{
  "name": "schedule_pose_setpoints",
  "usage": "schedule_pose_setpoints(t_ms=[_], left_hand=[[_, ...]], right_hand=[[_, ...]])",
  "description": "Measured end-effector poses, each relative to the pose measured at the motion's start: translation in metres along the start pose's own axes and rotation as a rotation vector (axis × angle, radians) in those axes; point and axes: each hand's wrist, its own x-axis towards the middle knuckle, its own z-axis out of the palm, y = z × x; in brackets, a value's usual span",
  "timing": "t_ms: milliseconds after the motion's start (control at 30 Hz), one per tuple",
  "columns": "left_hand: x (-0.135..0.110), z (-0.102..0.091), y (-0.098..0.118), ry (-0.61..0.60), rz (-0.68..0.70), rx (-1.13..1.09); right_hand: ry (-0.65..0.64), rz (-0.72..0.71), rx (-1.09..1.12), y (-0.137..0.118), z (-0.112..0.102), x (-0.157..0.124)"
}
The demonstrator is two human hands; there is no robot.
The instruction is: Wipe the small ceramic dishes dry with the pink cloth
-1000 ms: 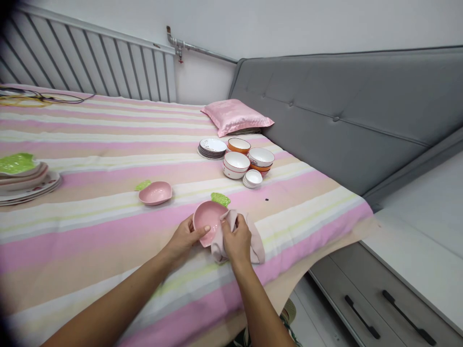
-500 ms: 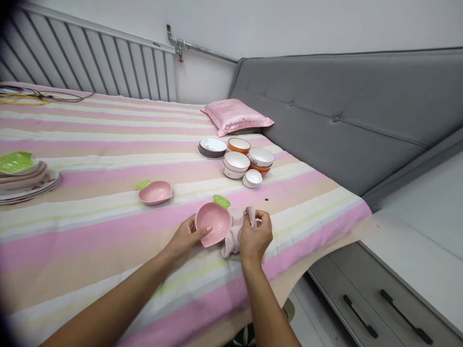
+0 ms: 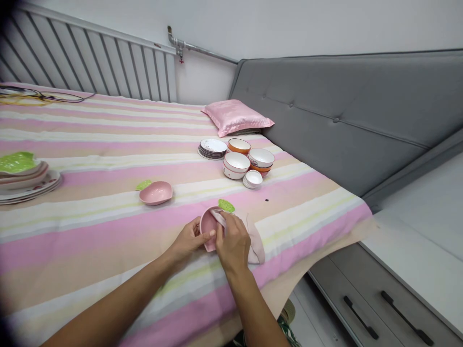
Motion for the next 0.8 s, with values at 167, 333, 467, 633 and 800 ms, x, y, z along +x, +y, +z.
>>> schedule_pose_setpoints(t_ms=[167,333,467,633,800], left_hand=[[0.0,-0.001,0.0,0.014,0.008,-0.066],[0.002,-0.002,-0.002,0.01,0.022,-0.064],[0.003,-0.002,-0.004,0.001,0.045,-0.06],[0.002,-0.003,-0.003,0.001,0.036,-0.076],[0.003,-0.005,-0.004,0.039,0.06,-0.058]], right_hand=[[-0.052,-0.076,-0.012,0.0,0.004,-0.002],[-0.133,-0.124,0.036,0.002,0.007,-0.002],[-0.222,-0.17,0.066,0.001,0.003,0.0],[-0.35,-0.183,0.073,-0.005,-0.009,0.003],[-0.415,-0.182,0.021,-0.009,-0.017,0.004]])
